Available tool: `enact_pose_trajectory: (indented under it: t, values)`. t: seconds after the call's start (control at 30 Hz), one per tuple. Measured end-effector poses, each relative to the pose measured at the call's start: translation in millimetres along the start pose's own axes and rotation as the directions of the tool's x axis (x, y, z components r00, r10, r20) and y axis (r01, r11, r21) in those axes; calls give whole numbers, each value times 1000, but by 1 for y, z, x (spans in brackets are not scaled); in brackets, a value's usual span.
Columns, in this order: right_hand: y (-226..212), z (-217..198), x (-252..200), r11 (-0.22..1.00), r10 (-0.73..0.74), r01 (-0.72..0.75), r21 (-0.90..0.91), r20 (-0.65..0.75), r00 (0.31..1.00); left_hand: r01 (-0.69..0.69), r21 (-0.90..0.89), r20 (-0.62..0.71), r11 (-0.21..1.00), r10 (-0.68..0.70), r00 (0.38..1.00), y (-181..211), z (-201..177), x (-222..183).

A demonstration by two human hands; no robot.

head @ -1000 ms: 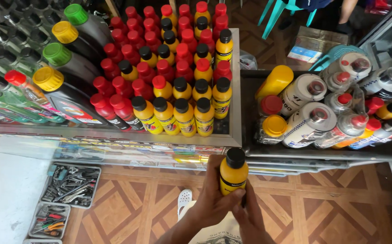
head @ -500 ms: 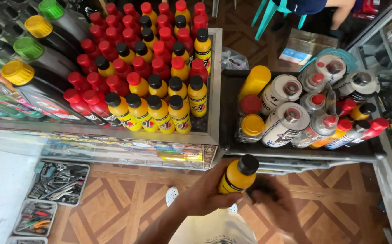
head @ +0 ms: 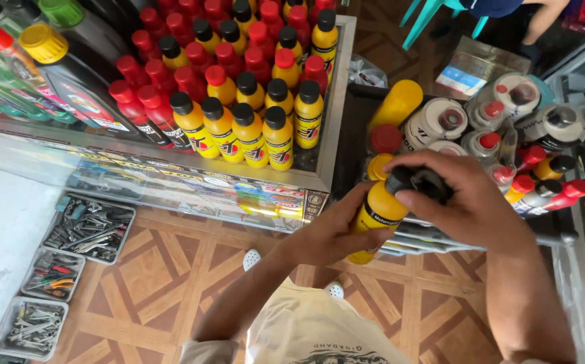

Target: Organizing and cleaning lubricant bottles and spray cans on a shelf and in a tray.

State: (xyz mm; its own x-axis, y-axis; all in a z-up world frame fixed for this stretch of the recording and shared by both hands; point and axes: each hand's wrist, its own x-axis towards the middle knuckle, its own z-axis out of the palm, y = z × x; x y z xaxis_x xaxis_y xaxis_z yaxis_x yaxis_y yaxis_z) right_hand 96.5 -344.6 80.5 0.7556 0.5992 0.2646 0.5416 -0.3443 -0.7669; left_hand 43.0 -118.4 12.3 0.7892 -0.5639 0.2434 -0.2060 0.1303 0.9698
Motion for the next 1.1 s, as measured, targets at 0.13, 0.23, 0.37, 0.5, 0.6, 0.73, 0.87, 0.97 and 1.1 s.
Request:
enact_pose_trajectory:
  t: [0.13, 0.23, 0.37, 0.5, 0.6, 0.73, 0.87, 0.97, 1.1]
  values:
    - [-4, -19, 25, 995, -75, 80, -64, 78, 994, -30, 34, 24, 999, 30, 999, 24, -15, 10]
    - [-13, -38, 44, 966, -169, 194, -173, 149, 974, -93, 358, 36, 929, 85, 996, 69, -42, 18]
    - [-19, -60, 79, 832, -244, 330, -447, 240, 940, -217, 749, 96, 625, 222, 970, 97, -97, 45]
    - [-26, -65, 122, 758, -265, 359, -545, 245, 933, -432, 746, 278, 508, 352, 894, 122, -149, 102]
    - [-15, -64, 147, 676, -133, 235, -698, 198, 971, -504, 716, 355, 484, 370, 859, 111, -183, 141]
    - [-5, -51, 181, 704, -35, 140, -697, 163, 986, -452, 725, 359, 519, 276, 892, 81, -209, 176]
    - [9, -34, 210, 734, 49, 93, -673, 189, 981, -346, 802, 318, 487, 143, 937, 48, -231, 191]
    - [17, -20, 224, 701, 142, 32, -712, 184, 973, -191, 885, 224, 425, -28, 974, 38, -243, 191]
    - [35, -8, 238, 716, 124, 52, -696, 200, 972, -269, 852, 265, 449, 73, 961, 38, -258, 190]
